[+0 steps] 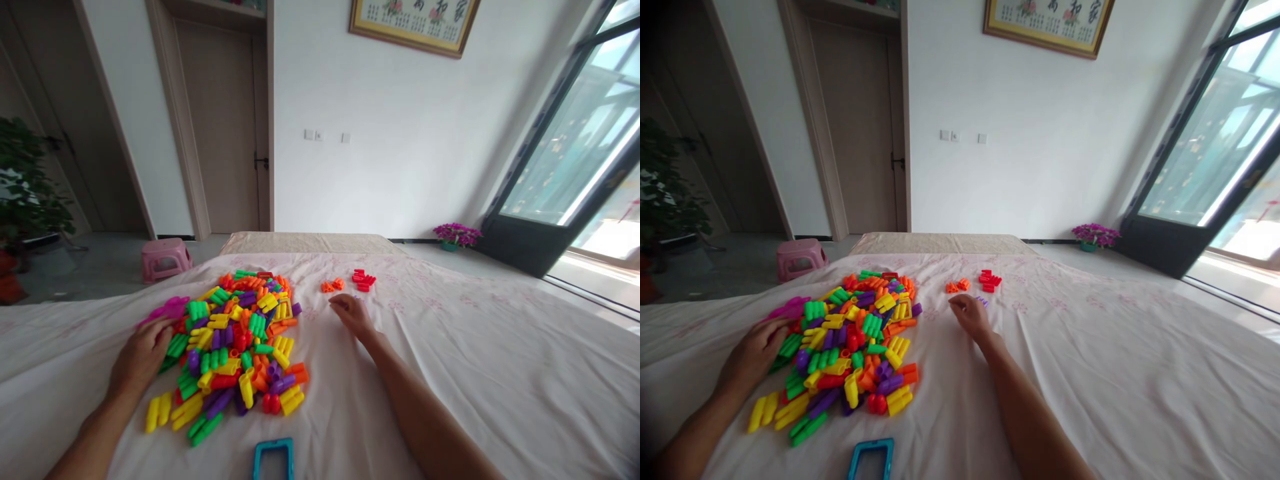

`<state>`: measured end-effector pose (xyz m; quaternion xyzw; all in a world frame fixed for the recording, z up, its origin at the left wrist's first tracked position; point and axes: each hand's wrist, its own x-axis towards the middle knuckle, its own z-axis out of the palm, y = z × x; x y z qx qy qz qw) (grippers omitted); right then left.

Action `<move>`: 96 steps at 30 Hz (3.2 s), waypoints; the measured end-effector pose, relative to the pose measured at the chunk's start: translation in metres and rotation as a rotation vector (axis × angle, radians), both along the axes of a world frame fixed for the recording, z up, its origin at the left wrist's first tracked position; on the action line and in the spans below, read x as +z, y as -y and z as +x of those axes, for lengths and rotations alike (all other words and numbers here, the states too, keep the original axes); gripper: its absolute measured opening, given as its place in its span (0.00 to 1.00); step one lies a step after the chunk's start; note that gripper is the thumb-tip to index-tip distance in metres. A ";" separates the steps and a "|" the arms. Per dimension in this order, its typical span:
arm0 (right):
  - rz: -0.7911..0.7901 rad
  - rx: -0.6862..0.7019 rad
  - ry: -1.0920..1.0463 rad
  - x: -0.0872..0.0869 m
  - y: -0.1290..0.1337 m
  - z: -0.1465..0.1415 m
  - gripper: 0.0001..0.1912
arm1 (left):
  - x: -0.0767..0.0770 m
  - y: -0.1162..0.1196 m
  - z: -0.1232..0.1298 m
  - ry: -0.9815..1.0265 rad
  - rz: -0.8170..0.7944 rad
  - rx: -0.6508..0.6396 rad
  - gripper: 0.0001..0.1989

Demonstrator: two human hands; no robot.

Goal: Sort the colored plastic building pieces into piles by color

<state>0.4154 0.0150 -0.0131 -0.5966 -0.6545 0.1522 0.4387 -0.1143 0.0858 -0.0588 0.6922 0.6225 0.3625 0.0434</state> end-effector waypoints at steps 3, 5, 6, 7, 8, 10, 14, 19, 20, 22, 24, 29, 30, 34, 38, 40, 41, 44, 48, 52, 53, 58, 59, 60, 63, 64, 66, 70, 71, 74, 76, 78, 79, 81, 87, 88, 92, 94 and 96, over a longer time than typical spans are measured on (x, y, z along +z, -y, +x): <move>-0.246 0.331 -0.069 0.013 0.011 -0.034 0.16 | 0.003 0.002 0.001 0.002 0.000 0.002 0.25; -0.426 0.516 -0.060 0.021 0.019 -0.051 0.20 | 0.005 0.003 0.001 0.001 0.002 0.002 0.25; -0.485 0.586 -0.023 0.023 0.023 -0.057 0.23 | 0.005 0.003 0.002 0.002 0.000 0.001 0.25; -0.514 0.638 0.032 0.026 0.026 -0.062 0.24 | 0.005 0.003 0.002 0.004 -0.003 0.002 0.25; -0.521 0.675 0.094 0.028 0.029 -0.067 0.26 | 0.005 0.003 0.002 0.007 -0.006 0.003 0.25; -0.505 0.718 0.214 0.032 0.033 -0.074 0.26 | 0.004 0.003 0.002 0.015 -0.008 0.003 0.25; -0.582 0.752 0.288 0.034 0.035 -0.078 0.21 | 0.002 0.001 0.000 0.020 -0.004 -0.011 0.26; -0.556 0.519 0.055 0.034 0.028 -0.060 0.12 | 0.000 -0.001 -0.002 0.019 0.005 -0.015 0.25; -0.500 0.429 0.032 0.035 0.026 -0.054 0.10 | 0.000 -0.001 -0.002 0.020 0.006 -0.016 0.25; -0.371 0.191 0.030 0.035 0.020 -0.041 0.07 | 0.000 -0.002 -0.002 0.020 0.005 -0.019 0.25; -0.275 -0.055 0.103 0.034 0.015 -0.028 0.09 | -0.001 -0.003 -0.002 0.017 0.001 -0.022 0.25; -0.280 -0.394 0.232 0.023 0.005 -0.005 0.12 | -0.002 -0.005 -0.003 -0.008 0.015 -0.011 0.24; -0.283 -0.407 0.197 0.020 0.003 -0.003 0.12 | -0.001 -0.004 -0.003 -0.012 0.020 -0.007 0.24; -0.256 -0.330 -0.150 0.008 -0.008 -0.002 0.21 | 0.000 -0.002 -0.001 -0.006 0.030 -0.004 0.24; -0.174 -0.288 -0.227 0.000 -0.014 -0.003 0.24 | -0.001 -0.002 -0.001 0.012 0.016 -0.007 0.24; -0.132 -0.306 -0.130 0.000 -0.012 -0.004 0.21 | -0.001 -0.002 -0.001 0.024 0.014 -0.010 0.24; -0.115 -0.311 -0.082 0.000 -0.010 -0.005 0.19 | -0.001 -0.002 -0.001 0.028 0.014 -0.011 0.24; -0.066 -0.247 0.029 0.002 -0.003 -0.016 0.14 | 0.002 0.000 0.000 0.029 0.009 -0.008 0.23; -0.022 0.044 0.127 0.006 0.010 -0.046 0.11 | 0.004 0.002 0.002 0.016 0.003 0.009 0.23; 0.003 0.328 0.217 0.010 0.024 -0.081 0.16 | 0.005 0.004 0.003 0.013 0.019 0.008 0.24; 0.023 0.401 0.248 0.011 0.027 -0.088 0.19 | 0.005 0.004 0.003 0.011 0.018 0.007 0.23; 0.073 0.623 0.434 0.014 0.037 -0.109 0.30 | 0.006 0.003 0.003 0.011 0.014 -0.006 0.24; 0.062 0.613 0.467 0.015 0.039 -0.110 0.31 | 0.006 0.003 0.003 0.012 0.014 -0.010 0.24; 0.044 0.586 0.497 0.017 0.040 -0.111 0.30 | 0.005 0.003 0.003 0.014 0.013 -0.011 0.25; -0.037 0.501 0.570 0.022 0.043 -0.110 0.27 | 0.003 0.001 0.002 0.020 0.010 -0.014 0.24; -0.067 0.483 0.581 0.024 0.043 -0.109 0.26 | 0.003 0.001 0.001 0.021 0.011 -0.013 0.24; -0.116 0.465 0.583 0.025 0.042 -0.105 0.24 | 0.001 0.000 0.000 0.018 0.016 -0.013 0.23; -0.136 0.343 0.505 0.033 0.034 -0.080 0.25 | -0.002 -0.002 -0.002 0.018 0.021 -0.016 0.22; -0.126 0.270 0.473 0.036 0.031 -0.069 0.24 | -0.002 -0.002 -0.002 0.019 0.020 -0.015 0.22; -0.100 -0.035 0.411 0.046 0.024 -0.025 0.21 | -0.003 -0.004 -0.004 0.022 0.018 -0.018 0.23; -0.117 -0.251 0.397 0.048 0.021 0.008 0.21 | -0.004 -0.005 -0.005 0.018 0.016 -0.022 0.24; -0.167 -0.451 0.380 0.045 0.021 0.041 0.22 | -0.005 -0.006 -0.006 0.011 0.015 -0.021 0.25; -0.204 -0.540 0.380 0.042 0.022 0.056 0.22 | -0.006 -0.006 -0.006 0.009 0.017 -0.018 0.25; -0.269 -0.672 0.393 0.033 0.026 0.081 0.23 | -0.005 -0.006 -0.006 0.009 0.021 -0.015 0.25; -0.309 -0.875 0.387 0.014 0.040 0.114 0.24 | 0.000 -0.003 -0.002 0.008 0.020 -0.016 0.23; -0.275 -0.887 0.380 0.014 0.040 0.113 0.23 | 0.001 -0.002 -0.001 0.011 0.021 -0.014 0.23; -0.114 -0.682 0.249 0.022 0.029 0.085 0.17 | 0.003 0.000 -0.001 0.016 0.010 -0.002 0.23; -0.079 -0.468 0.179 0.025 0.021 0.058 0.14 | 0.003 0.001 0.000 0.012 0.000 0.005 0.24; -0.082 -0.249 0.150 0.025 0.016 0.025 0.11 | 0.004 0.001 0.000 0.006 0.002 0.005 0.24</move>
